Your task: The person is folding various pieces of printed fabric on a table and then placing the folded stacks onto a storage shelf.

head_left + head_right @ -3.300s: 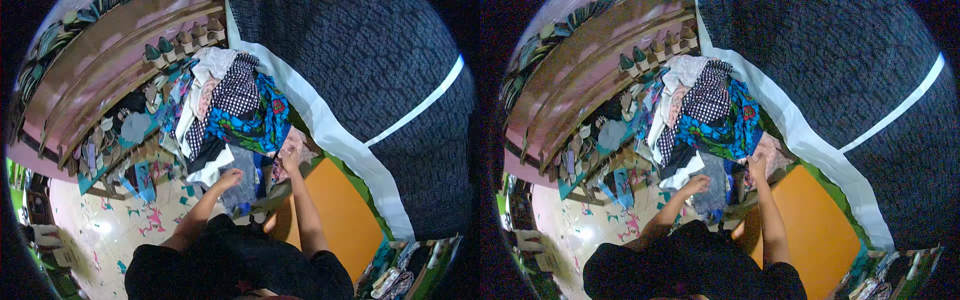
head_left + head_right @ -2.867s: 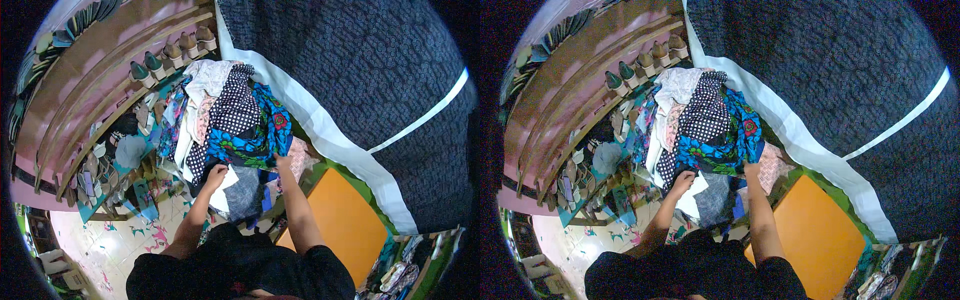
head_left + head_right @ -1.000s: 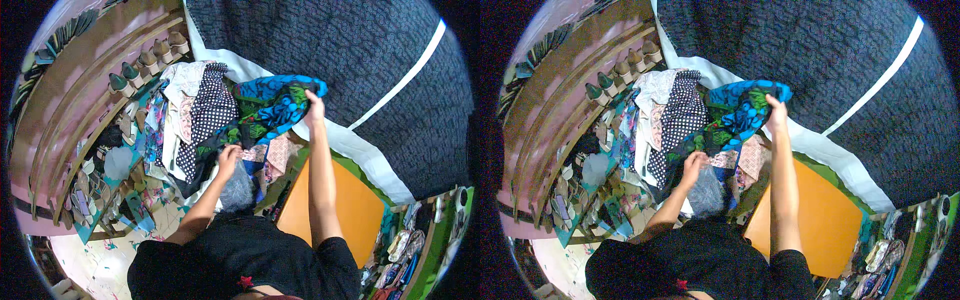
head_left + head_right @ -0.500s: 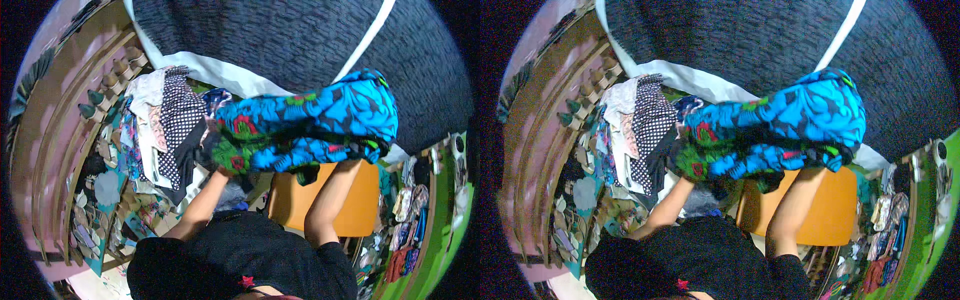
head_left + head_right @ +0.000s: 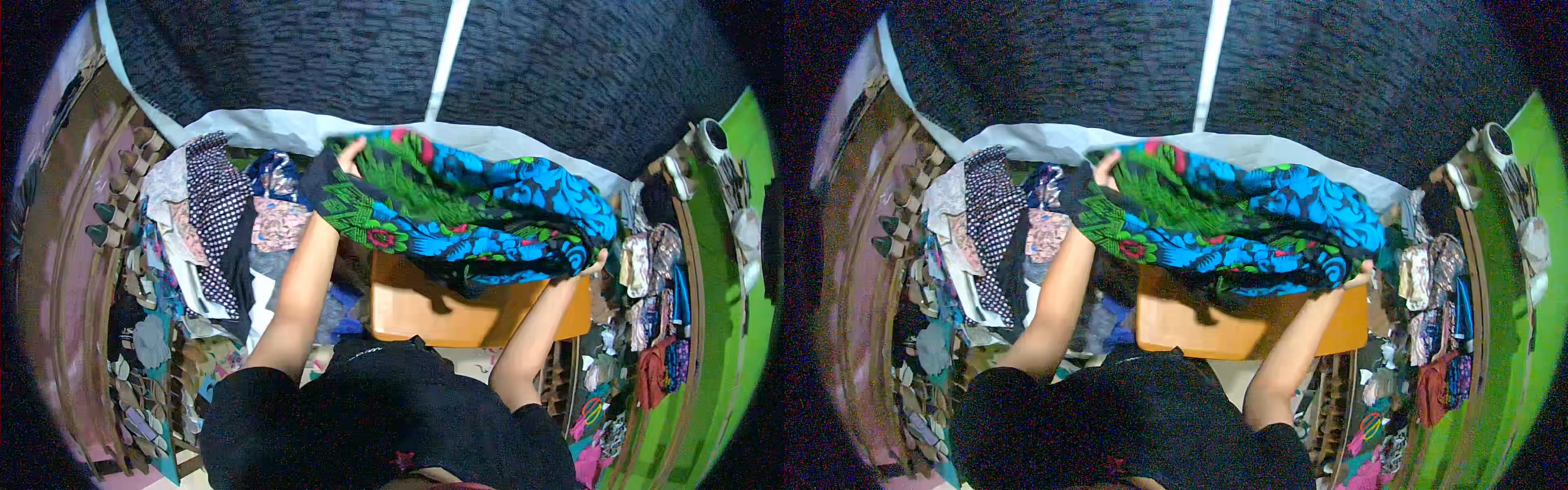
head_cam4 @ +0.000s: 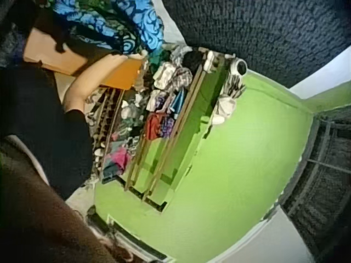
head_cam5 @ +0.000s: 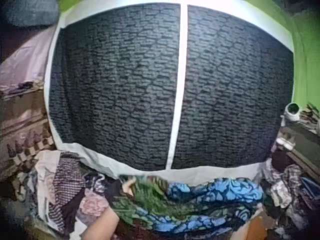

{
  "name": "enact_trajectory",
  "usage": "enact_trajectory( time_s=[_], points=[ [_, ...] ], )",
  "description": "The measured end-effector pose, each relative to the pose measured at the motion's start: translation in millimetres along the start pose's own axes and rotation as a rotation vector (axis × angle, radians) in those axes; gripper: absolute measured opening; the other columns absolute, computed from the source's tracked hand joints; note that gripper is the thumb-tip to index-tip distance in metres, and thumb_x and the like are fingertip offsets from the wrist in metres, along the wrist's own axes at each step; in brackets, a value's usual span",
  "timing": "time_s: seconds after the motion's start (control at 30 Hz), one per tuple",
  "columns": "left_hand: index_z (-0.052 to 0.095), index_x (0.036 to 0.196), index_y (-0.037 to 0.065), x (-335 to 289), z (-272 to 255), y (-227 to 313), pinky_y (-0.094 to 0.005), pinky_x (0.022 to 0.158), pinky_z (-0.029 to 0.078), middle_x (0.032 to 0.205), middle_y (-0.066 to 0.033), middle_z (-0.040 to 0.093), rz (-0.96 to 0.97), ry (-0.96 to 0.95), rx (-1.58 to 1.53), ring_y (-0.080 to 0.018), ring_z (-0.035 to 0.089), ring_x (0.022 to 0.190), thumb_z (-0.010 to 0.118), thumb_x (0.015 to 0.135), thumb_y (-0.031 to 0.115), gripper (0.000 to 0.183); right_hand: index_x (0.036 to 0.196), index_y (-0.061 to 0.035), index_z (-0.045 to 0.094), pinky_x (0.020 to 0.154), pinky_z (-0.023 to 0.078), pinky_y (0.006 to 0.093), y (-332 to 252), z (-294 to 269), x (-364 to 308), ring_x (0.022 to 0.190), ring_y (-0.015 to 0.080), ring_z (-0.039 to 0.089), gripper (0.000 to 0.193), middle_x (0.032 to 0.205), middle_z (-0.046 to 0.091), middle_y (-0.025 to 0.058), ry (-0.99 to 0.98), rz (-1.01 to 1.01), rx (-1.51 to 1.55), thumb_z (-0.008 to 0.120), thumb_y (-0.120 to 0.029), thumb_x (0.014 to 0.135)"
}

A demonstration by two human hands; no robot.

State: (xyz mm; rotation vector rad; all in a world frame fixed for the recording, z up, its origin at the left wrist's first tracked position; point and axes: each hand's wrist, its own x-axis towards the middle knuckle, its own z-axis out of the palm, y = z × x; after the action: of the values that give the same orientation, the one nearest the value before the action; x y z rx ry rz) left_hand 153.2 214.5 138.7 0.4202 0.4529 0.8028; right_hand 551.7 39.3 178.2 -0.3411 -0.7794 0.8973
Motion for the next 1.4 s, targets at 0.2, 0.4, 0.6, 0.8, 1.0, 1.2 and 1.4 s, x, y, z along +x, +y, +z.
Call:
enact_trajectory(
  time_s=[0.2,0.4,0.6,0.8,1.0,1.2,1.4],
  points=[
    [0.054,0.105,0.006,79,58,-52,-0.0340,0.069,0.046,0.099,-0.0081,0.058,-0.075,0.247,0.207,-0.0188,0.058,0.081,0.050,0.081,0.043,0.044,0.115,-0.0025,0.045,0.087,0.042,0.0388,-1,-79,-63,0.098,0.0222,0.054,0.043,0.107,0.056,0.0094,0.460,0.499,-0.131,0.042,-0.032,0.084],
    [0.052,0.109,0.007,24,55,-192,-0.0309,0.065,0.046,0.101,-0.0077,0.058,-0.164,0.533,0.424,-0.0179,0.058,0.079,0.048,0.083,0.041,0.044,0.112,-0.0107,0.047,0.064,0.051,0.0292,15,-78,-158,0.083,0.0136,0.059,0.042,0.101,0.058,0.0024,0.613,1.111,-0.456,0.056,-0.037,0.080],
    [0.056,0.097,0.012,12,-20,-298,-0.0264,0.058,0.044,0.082,-0.0010,0.058,0.175,0.055,1.175,-0.0119,0.055,0.067,0.052,0.081,0.043,0.035,0.117,-0.0038,0.043,0.077,0.044,0.0305,29,-83,-159,0.092,0.0160,0.053,0.046,0.105,0.054,0.0034,0.214,0.880,-0.690,0.060,-0.020,0.078],
    [0.059,0.090,0.006,-6,78,-279,-0.0284,0.061,0.049,0.077,-0.0018,0.059,-0.338,0.223,0.699,-0.0127,0.056,0.063,0.054,0.080,0.043,0.039,0.111,0.0005,0.045,0.082,0.042,0.0294,32,-49,-132,0.095,0.0164,0.050,0.052,0.104,0.053,0.0082,-0.224,0.843,-0.842,0.071,-0.013,0.067],
    [0.053,0.108,0.001,-13,68,-284,-0.0299,0.069,0.049,0.098,-0.0091,0.060,0.058,0.043,0.266,-0.0166,0.059,0.081,0.053,0.081,0.033,0.043,0.099,-0.0013,0.051,0.074,0.047,0.0306,32,-78,-130,0.078,0.0169,0.056,0.051,0.086,0.057,0.0059,-0.232,1.340,-0.607,0.043,-0.049,0.083],
    [0.044,0.119,0.004,-26,-52,-324,-0.0349,0.082,0.046,0.108,-0.0096,0.055,-0.029,-0.015,0.255,-0.0217,0.056,0.093,0.048,0.085,0.020,0.037,0.109,-0.0031,0.051,0.076,0.046,0.0345,64,-90,-104,0.085,0.0186,0.057,0.081,0.094,0.060,0.0084,0.177,1.493,-0.483,0.017,-0.070,0.078],
    [0.045,0.117,0.004,-19,-36,-330,-0.0343,0.081,0.046,0.108,-0.0092,0.055,0.029,-0.027,0.209,-0.0211,0.056,0.094,0.048,0.085,0.020,0.036,0.109,-0.0028,0.051,0.075,0.047,0.0367,150,-103,-75,0.085,0.0217,0.058,0.067,0.095,0.061,0.0087,0.144,1.268,-0.019,0.031,-0.060,0.081]
  ],
)
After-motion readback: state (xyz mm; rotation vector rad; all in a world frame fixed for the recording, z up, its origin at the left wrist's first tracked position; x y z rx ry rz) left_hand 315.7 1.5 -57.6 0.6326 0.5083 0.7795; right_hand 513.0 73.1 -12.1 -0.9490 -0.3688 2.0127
